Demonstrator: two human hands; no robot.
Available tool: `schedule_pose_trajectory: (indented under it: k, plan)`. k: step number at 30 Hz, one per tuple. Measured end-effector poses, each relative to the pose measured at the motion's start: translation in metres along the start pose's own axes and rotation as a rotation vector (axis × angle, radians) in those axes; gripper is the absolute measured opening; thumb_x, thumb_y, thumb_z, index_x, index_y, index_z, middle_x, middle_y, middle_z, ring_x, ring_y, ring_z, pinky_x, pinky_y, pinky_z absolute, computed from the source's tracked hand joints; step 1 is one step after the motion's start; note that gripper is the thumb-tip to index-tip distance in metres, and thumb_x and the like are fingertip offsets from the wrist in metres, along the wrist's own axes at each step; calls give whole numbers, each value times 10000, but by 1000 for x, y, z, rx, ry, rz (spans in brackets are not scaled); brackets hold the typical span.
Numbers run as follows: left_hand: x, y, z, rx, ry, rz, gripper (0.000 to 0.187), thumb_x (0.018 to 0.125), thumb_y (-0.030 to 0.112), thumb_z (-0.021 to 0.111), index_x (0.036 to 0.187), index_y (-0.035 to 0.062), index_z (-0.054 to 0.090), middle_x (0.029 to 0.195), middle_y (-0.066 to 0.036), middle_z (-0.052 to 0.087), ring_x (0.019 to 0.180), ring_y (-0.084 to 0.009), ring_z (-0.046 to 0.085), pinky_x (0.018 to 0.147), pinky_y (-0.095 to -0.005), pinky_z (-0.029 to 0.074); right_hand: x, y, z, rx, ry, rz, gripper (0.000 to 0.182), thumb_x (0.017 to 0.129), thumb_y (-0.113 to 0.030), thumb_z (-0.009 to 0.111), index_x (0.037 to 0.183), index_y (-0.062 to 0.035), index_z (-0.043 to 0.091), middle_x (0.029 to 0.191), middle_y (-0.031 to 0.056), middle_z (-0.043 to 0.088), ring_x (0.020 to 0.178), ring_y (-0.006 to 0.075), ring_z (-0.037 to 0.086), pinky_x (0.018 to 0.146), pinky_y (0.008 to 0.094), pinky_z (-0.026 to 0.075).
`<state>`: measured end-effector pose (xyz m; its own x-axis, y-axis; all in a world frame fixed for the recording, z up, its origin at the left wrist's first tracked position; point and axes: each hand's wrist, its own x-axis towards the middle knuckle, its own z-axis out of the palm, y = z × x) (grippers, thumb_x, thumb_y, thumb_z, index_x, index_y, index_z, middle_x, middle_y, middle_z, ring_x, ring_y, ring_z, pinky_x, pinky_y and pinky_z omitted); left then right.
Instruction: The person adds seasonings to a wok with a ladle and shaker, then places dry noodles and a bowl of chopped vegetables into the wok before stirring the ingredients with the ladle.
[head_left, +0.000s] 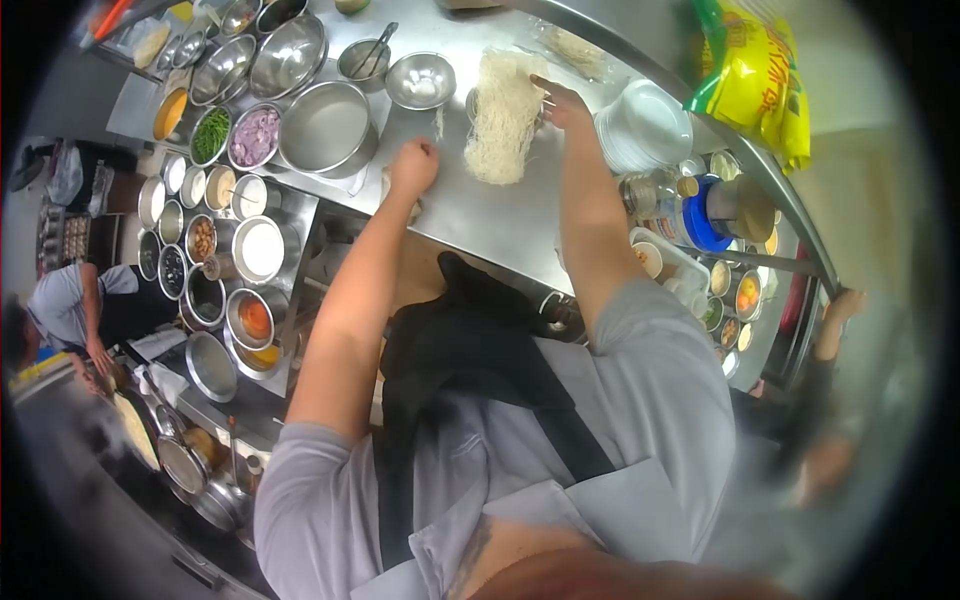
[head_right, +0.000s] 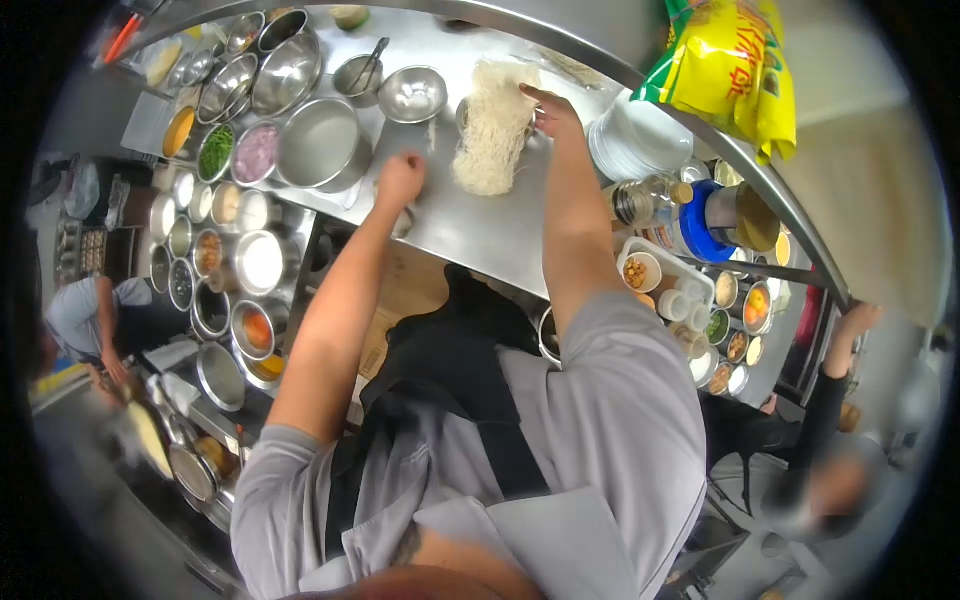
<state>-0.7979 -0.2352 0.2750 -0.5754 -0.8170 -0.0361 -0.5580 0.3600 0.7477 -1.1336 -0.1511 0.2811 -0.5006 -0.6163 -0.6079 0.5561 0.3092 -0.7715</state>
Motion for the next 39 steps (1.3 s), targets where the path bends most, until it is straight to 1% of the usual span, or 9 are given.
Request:
schedule_pose_trajectory:
  k: [5, 8, 13, 16, 18, 22, 30, 33, 39]
  plan:
    - [43, -3, 54, 166, 209, -106, 407, 869, 244, 656, 1133, -59, 589, 1260, -290, 563, 1112, -419, 590, 947, -495, 483, 0, -1, 2, 21, -20, -55, 688, 808, -235, 829, 1334, 18, 464, 1296, 173, 523, 1180, 251, 517, 960, 384, 465]
    - [50, 4, 57, 200, 145, -218, 419, 854, 224, 666, 1158, -46, 566, 1301, -260, 523, 1147, -417, 569, 968, -483, 482, 37, 14, -18, 21, -68, -114, 556, 809, -175, 819, 1248, 18, 538, 1228, 151, 592, 1164, 247, 541, 959, 360, 457]
    - [49, -6, 66, 246, 181, -294, 323, 838, 189, 657, 1070, -31, 609, 1177, -235, 584, 1086, -395, 604, 943, -461, 503, 28, 12, -18, -28, -108, -179, 455, 801, -150, 822, 1163, 4, 592, 1122, 101, 666, 1061, 219, 611, 937, 320, 458]
    - [50, -16, 66, 255, 192, -274, 279, 834, 169, 647, 1029, -29, 624, 1128, -228, 601, 1058, -390, 616, 925, -457, 511, 5, 0, -10, -402, 144, -154, 444, 865, -121, 751, 1209, 68, 543, 1204, 150, 616, 1077, 233, 623, 942, 325, 495]
    - [47, -21, 65, 266, 198, -257, 257, 836, 160, 640, 1011, -28, 629, 1099, -226, 608, 1045, -391, 620, 916, -459, 513, 7, 4, -16, -194, 41, -222, 457, 813, -126, 809, 1190, 0, 583, 1124, 124, 665, 1003, 228, 648, 871, 342, 507]
    - [34, -24, 59, 112, 235, -88, 188, 855, 122, 620, 979, -18, 629, 1017, -230, 617, 955, -383, 614, 860, -466, 501, 8, 6, -26, -76, -40, -213, 451, 836, -103, 788, 1212, 4, 563, 1140, 137, 655, 995, 235, 654, 867, 357, 530]
    - [6, 47, 4, -164, 297, 43, 154, 834, 146, 676, 873, 0, 645, 886, -181, 642, 862, -357, 608, 790, -443, 489, 2, 14, -38, 31, -213, -139, 422, 937, -84, 655, 1307, 46, 500, 1245, 128, 610, 1147, 228, 602, 993, 355, 495]
    - [6, 78, 2, -126, 211, 91, 161, 829, 157, 678, 863, 2, 655, 860, -183, 648, 852, -354, 629, 780, -445, 502, -6, 19, -39, 67, -271, -118, 386, 906, -115, 711, 1240, -18, 542, 1119, 85, 653, 998, 182, 648, 893, 319, 530]
    - [7, 100, 21, -181, 106, 75, 171, 830, 159, 671, 845, -11, 666, 873, -204, 667, 861, -385, 634, 796, -437, 515, -29, 26, -28, 169, -370, -113, 366, 937, -115, 663, 1276, -39, 547, 1156, 58, 656, 1007, 159, 643, 886, 307, 532]
